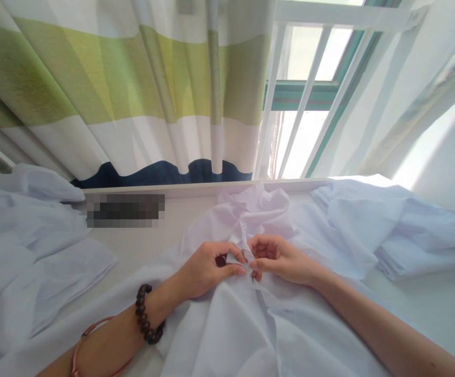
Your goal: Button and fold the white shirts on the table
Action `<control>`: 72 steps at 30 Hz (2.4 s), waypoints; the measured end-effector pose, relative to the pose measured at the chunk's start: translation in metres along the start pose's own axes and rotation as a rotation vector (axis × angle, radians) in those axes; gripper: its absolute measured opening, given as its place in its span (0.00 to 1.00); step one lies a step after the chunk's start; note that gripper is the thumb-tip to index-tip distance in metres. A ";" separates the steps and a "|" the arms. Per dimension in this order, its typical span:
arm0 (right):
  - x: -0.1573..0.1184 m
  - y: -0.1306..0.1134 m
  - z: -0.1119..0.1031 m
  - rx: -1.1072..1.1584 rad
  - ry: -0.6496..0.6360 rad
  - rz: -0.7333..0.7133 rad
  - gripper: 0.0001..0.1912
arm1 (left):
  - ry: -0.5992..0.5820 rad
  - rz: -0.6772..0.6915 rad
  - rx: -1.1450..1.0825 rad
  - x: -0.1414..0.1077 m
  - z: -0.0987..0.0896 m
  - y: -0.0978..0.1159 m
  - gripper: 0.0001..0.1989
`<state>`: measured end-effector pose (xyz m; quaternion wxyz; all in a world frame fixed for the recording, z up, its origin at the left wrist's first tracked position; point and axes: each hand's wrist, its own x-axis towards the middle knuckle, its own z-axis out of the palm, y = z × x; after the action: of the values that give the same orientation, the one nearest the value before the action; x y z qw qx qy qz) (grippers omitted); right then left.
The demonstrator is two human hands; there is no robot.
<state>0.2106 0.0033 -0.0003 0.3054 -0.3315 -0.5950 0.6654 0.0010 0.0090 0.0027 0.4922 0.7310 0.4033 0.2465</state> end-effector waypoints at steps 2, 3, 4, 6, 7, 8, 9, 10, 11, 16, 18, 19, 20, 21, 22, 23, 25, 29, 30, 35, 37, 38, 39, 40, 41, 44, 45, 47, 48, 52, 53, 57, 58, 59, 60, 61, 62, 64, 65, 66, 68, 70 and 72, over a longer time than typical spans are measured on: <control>0.000 0.000 0.000 0.004 -0.001 0.000 0.12 | -0.001 -0.004 -0.003 0.000 0.000 -0.001 0.07; 0.001 0.001 0.000 0.007 -0.003 -0.002 0.12 | 0.000 -0.005 -0.005 0.000 0.000 -0.002 0.07; 0.001 0.001 -0.001 0.009 -0.006 -0.006 0.12 | 0.000 -0.003 -0.009 0.000 0.000 -0.003 0.07; 0.001 0.002 -0.001 0.013 -0.010 -0.010 0.12 | 0.001 0.004 -0.016 0.000 0.000 -0.004 0.07; 0.001 0.002 -0.001 0.015 -0.011 -0.008 0.12 | 0.001 0.008 -0.019 0.000 0.000 -0.005 0.07; 0.001 0.001 -0.001 0.016 -0.009 -0.006 0.12 | 0.002 0.013 -0.023 0.000 0.000 -0.005 0.07; 0.001 0.001 -0.001 0.015 -0.006 -0.002 0.12 | 0.002 0.019 -0.028 0.001 0.000 -0.005 0.07; 0.001 0.001 -0.001 0.015 -0.003 0.003 0.13 | 0.003 0.028 -0.031 0.001 0.000 -0.005 0.06; 0.000 0.000 0.000 0.017 0.003 0.006 0.13 | 0.005 0.038 -0.035 0.001 0.000 -0.005 0.06; -0.001 -0.001 0.001 0.015 0.034 0.028 0.14 | 0.017 0.045 -0.037 0.001 0.000 -0.005 0.06; 0.000 0.000 0.001 0.009 0.047 0.030 0.14 | 0.023 0.050 -0.039 0.001 0.000 -0.005 0.06; 0.000 0.000 0.001 0.009 0.052 0.029 0.14 | 0.025 0.055 -0.041 0.002 0.000 -0.005 0.06; 0.001 0.000 0.001 0.010 0.054 0.028 0.15 | 0.028 0.059 -0.042 0.002 0.000 -0.006 0.06; 0.001 0.001 0.001 0.011 0.054 0.028 0.15 | 0.031 0.062 -0.040 0.002 0.000 -0.006 0.06; 0.001 0.001 0.000 0.013 0.054 0.027 0.15 | 0.033 0.063 -0.033 0.002 0.000 -0.006 0.06; 0.002 0.002 0.000 0.014 0.054 0.028 0.15 | 0.037 0.064 -0.021 0.002 0.000 -0.006 0.06; 0.002 0.002 0.000 0.018 0.057 0.028 0.16 | 0.045 0.066 0.011 0.002 0.000 -0.006 0.06; 0.001 0.000 0.000 0.009 0.066 0.032 0.16 | 0.052 0.072 0.044 0.002 0.001 -0.004 0.06; 0.001 0.000 0.000 0.006 0.066 0.035 0.16 | 0.053 0.073 0.040 0.001 0.001 -0.004 0.06; 0.001 -0.001 0.000 0.053 0.053 0.055 0.14 | 0.056 0.086 0.023 0.001 0.001 -0.004 0.05; 0.001 -0.001 -0.001 0.068 0.050 0.058 0.14 | 0.059 0.091 0.026 0.000 0.002 -0.004 0.05; 0.001 -0.001 -0.001 0.074 0.052 0.059 0.13 | 0.068 0.091 0.028 0.000 0.002 -0.004 0.06; 0.001 0.000 -0.002 0.086 0.056 0.064 0.13 | 0.083 0.089 0.031 -0.001 0.003 -0.003 0.06; 0.001 0.000 -0.004 0.109 0.062 0.072 0.12 | 0.101 0.087 0.035 -0.001 0.004 -0.003 0.07; 0.001 0.001 -0.006 0.143 0.067 0.085 0.11 | 0.121 0.085 0.040 -0.002 0.004 -0.003 0.07; 0.001 0.004 -0.012 0.240 0.072 0.125 0.10 | 0.172 0.097 0.065 -0.004 0.006 -0.001 0.08; 0.001 0.005 -0.014 0.250 0.068 0.130 0.10 | 0.184 0.108 0.076 -0.005 0.007 -0.001 0.07; 0.001 0.007 -0.016 0.234 0.041 0.114 0.10 | 0.201 0.136 0.100 -0.005 0.007 -0.001 0.07; 0.001 0.007 -0.016 0.216 0.026 0.094 0.09 | 0.208 0.151 0.111 -0.005 0.008 -0.001 0.06; 0.001 0.006 -0.012 0.114 0.021 -0.022 0.07 | 0.218 0.205 0.153 -0.005 0.008 -0.002 0.06; 0.001 0.006 -0.010 0.086 0.036 -0.042 0.07 | 0.220 0.215 0.162 -0.005 0.008 -0.002 0.06; 0.000 0.005 -0.006 0.027 0.069 -0.074 0.06 | 0.225 0.234 0.181 -0.006 0.008 0.000 0.05; 0.000 0.006 -0.006 0.021 0.063 -0.080 0.06 | 0.222 0.237 0.184 -0.006 0.008 0.000 0.05; 0.000 0.006 -0.006 0.017 0.056 -0.088 0.05 | 0.220 0.239 0.186 -0.006 0.008 0.000 0.05; 0.000 0.006 -0.007 0.014 0.049 -0.096 0.04 | 0.219 0.240 0.187 -0.005 0.008 0.001 0.05; 0.000 0.007 -0.007 0.014 0.045 -0.104 0.03 | 0.217 0.241 0.185 -0.005 0.008 0.001 0.05; 0.001 0.007 -0.008 0.019 0.044 -0.112 0.03 | 0.216 0.243 0.180 -0.005 0.008 0.001 0.05; 0.001 0.007 -0.008 0.041 0.038 -0.129 0.03 | 0.216 0.252 0.169 -0.004 0.008 0.000 0.05; 0.001 0.007 -0.008 0.052 0.031 -0.137 0.03 | 0.217 0.258 0.165 -0.004 0.008 0.000 0.05; 0.000 0.006 -0.008 0.058 0.020 -0.145 0.04 | 0.218 0.265 0.163 -0.004 0.008 0.000 0.04; 0.000 0.006 -0.007 0.053 -0.004 -0.158 0.03 | 0.220 0.276 0.163 -0.004 0.008 -0.001 0.04; 0.000 0.007 -0.007 0.042 -0.023 -0.164 0.03 | 0.221 0.284 0.167 -0.003 0.008 -0.002 0.03; 0.000 0.009 -0.007 0.053 -0.022 -0.159 0.04 | 0.220 0.296 0.171 -0.003 0.008 -0.002 0.03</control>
<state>0.2162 0.0065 -0.0101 0.3595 -0.2677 -0.6050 0.6581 0.0048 0.0026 -0.0025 0.3399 0.7901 0.3620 0.3594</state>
